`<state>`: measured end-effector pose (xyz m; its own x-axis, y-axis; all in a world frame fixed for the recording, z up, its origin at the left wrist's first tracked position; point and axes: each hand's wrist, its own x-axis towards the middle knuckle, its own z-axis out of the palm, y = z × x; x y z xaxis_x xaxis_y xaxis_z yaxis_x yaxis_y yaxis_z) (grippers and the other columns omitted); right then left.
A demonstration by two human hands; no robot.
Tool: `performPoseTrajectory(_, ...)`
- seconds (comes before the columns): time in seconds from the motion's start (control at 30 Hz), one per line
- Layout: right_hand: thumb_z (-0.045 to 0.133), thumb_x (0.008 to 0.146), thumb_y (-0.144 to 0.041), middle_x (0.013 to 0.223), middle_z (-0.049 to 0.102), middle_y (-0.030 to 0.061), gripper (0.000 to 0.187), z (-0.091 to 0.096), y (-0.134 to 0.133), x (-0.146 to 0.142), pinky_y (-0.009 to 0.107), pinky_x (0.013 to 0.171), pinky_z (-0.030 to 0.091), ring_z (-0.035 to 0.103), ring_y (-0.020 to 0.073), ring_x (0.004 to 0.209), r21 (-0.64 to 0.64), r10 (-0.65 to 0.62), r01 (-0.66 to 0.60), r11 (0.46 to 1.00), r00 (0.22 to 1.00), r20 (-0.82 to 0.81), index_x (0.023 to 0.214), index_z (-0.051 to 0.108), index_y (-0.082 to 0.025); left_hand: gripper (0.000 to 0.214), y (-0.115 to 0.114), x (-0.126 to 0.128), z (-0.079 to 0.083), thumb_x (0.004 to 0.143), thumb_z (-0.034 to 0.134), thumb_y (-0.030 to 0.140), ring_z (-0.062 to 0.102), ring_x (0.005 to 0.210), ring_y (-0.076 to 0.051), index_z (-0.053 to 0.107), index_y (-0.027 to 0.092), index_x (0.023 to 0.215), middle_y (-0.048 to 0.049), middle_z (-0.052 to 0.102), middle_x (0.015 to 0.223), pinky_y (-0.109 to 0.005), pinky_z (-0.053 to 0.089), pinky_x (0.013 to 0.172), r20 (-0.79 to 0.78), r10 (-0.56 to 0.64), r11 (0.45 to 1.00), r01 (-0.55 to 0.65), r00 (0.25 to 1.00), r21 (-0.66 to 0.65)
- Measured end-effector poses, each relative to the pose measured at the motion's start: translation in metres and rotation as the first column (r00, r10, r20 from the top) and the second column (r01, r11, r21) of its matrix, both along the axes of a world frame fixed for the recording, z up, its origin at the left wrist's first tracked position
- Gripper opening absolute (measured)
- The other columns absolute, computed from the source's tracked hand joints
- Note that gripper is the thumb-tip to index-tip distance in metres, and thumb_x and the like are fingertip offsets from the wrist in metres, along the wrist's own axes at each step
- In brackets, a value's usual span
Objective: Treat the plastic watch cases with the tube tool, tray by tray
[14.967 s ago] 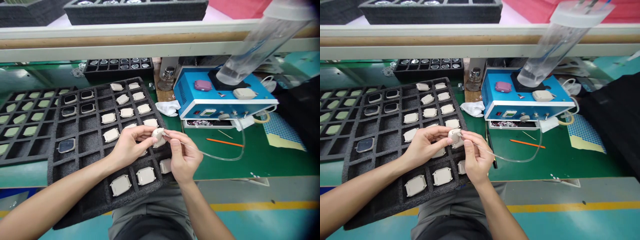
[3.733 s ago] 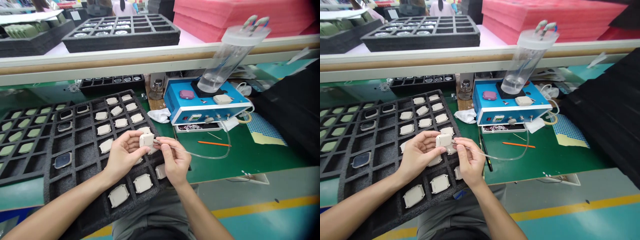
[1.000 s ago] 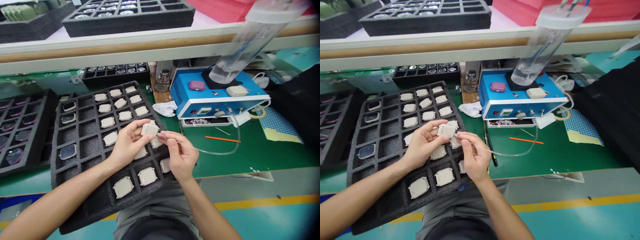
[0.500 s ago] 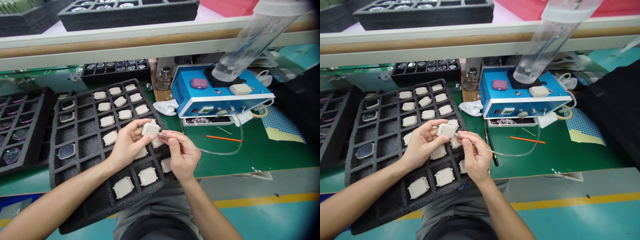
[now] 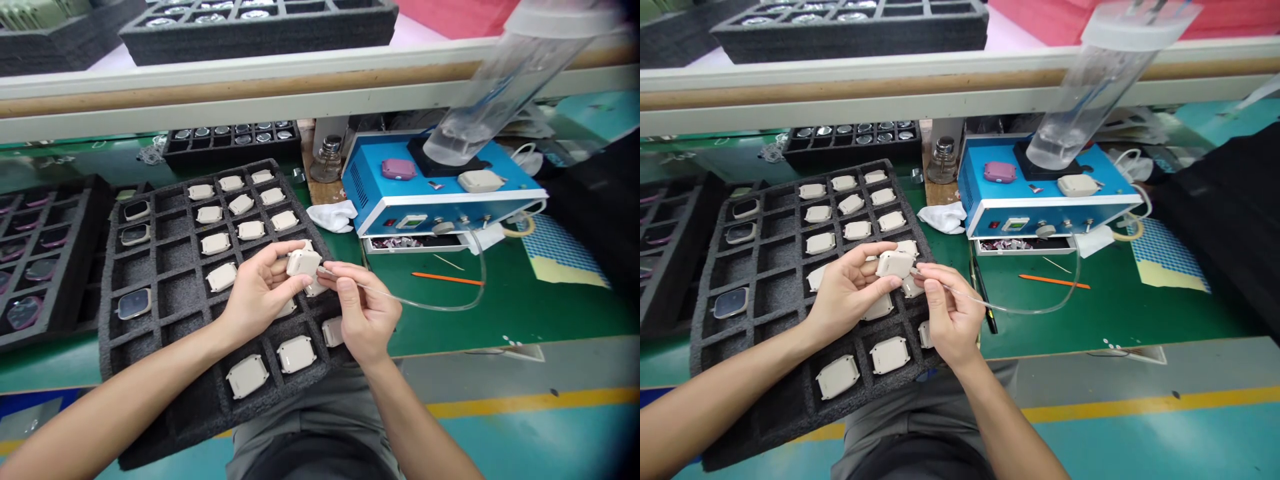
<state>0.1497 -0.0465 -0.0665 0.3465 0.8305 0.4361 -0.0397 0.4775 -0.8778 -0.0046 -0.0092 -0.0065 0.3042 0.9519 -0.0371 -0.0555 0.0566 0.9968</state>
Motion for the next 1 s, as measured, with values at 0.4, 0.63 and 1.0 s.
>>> performPoseTrajectory(0.4, 0.062, 0.101, -0.027, 0.108, 0.077, 0.0069, 0.016, -0.0013, 0.0042, 0.0004, 0.035, 0.079, 0.072, 0.078, 0.0204, 0.094, -0.009, 0.016, -0.016, 1.0, 1.0, 0.008, 0.105, 0.077, -0.024, 0.053, 0.0021, 0.0002, 0.0045, 0.082, 0.085, 0.03, 0.079, 0.101, -0.025, 0.061, 0.013, 0.125, -0.0121, 0.081, 0.11, -0.032, 0.063, 0.091, -0.011, -0.006, 1.0, 0.006, 1.0, -0.001)
performPoseTrajectory(0.63, 0.062, 0.101, -0.027, 0.108, 0.077, 0.0075, 0.016, -0.0007, 0.0048, 0.0002, 0.034, 0.078, 0.072, 0.078, 0.0202, 0.093, -0.003, 0.022, -0.021, 1.0, 1.0, 0.011, 0.104, 0.077, -0.024, 0.056, 0.0029, -0.0002, 0.0052, 0.081, 0.086, 0.033, 0.079, 0.102, -0.027, 0.061, 0.013, 0.126, -0.0133, 0.081, 0.111, -0.037, 0.064, 0.092, -0.015, -0.005, 1.0, 0.005, 1.0, -0.005)
performPoseTrajectory(1.0, 0.062, 0.101, -0.027, 0.107, 0.077, 0.0073, 0.016, 0.0, 0.0057, -0.0007, 0.033, 0.078, 0.072, 0.077, 0.0194, 0.091, -0.004, 0.018, -0.018, 1.0, 1.0, 0.01, 0.103, 0.078, -0.023, 0.053, 0.0028, -0.0006, 0.0049, 0.082, 0.085, 0.032, 0.079, 0.1, -0.025, 0.061, 0.014, 0.125, -0.0124, 0.081, 0.11, -0.033, 0.064, 0.09, -0.007, -0.013, 1.0, 0.013, 1.0, 0.004)
